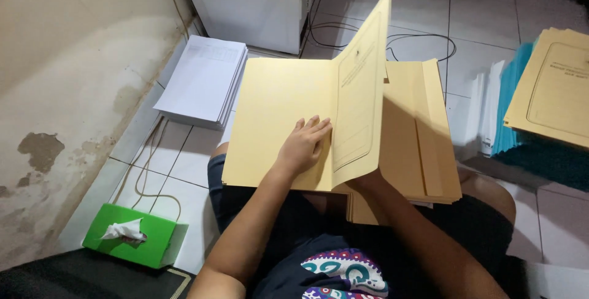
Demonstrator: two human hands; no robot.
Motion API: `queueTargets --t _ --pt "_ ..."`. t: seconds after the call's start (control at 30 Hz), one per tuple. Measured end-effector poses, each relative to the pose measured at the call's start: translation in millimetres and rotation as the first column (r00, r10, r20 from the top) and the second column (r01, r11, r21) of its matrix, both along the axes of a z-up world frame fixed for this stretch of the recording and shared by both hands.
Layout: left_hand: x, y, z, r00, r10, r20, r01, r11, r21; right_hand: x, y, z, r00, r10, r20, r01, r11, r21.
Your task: The person sits on the floor and repeatedly folds yellow manila folders. They pick up a folder, open it, and fold the flaps inward to close it, then place it on a stack on their lap.
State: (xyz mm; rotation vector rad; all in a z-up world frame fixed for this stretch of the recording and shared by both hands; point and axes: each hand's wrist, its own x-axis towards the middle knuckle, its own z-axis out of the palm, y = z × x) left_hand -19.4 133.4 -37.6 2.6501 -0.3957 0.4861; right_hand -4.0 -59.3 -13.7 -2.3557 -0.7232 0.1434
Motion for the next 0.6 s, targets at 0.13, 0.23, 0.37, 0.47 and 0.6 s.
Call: queueTargets --t 0.13,0.23,0.37,0.47,0.6 --pt "-36.2 10.8 93.2 0.961 -0.189 -0.202 -0.044 0.615 -0.787 -2.5 -5.0 12.5 0.98 0.144 0.137 -0.094 0.943 -0.32" --pt "-76.0 20.1 167.2 0.975 -0.217 0.042 0.102 0.273 -0.957 -18.3 -3.4 54.7 0.993 0.102 -0.063 -0.113 0.97 -0.217" --pt "-133.2 7.8 260.9 0.943 -0.044 0.331 0.28 0.644 -0.712 -16.3 -0.2 58.2 0.992 0.115 -0.047 -0.124 0.932 -0.342" --pt "-105.1 -29.8 239.0 0.93 -0.144 0.337 0.3 0.829 -0.473 -23.8 7.7 75.8 0.995 0.1 -0.031 -0.104 0.924 -0.367" --pt "35.7 -52.0 111.8 0.997 -0.043 0.06 0.061 0.943 -0.328 -18.8 1.0 50.9 0.992 0.12 0.046 -0.097 0.933 -0.346"
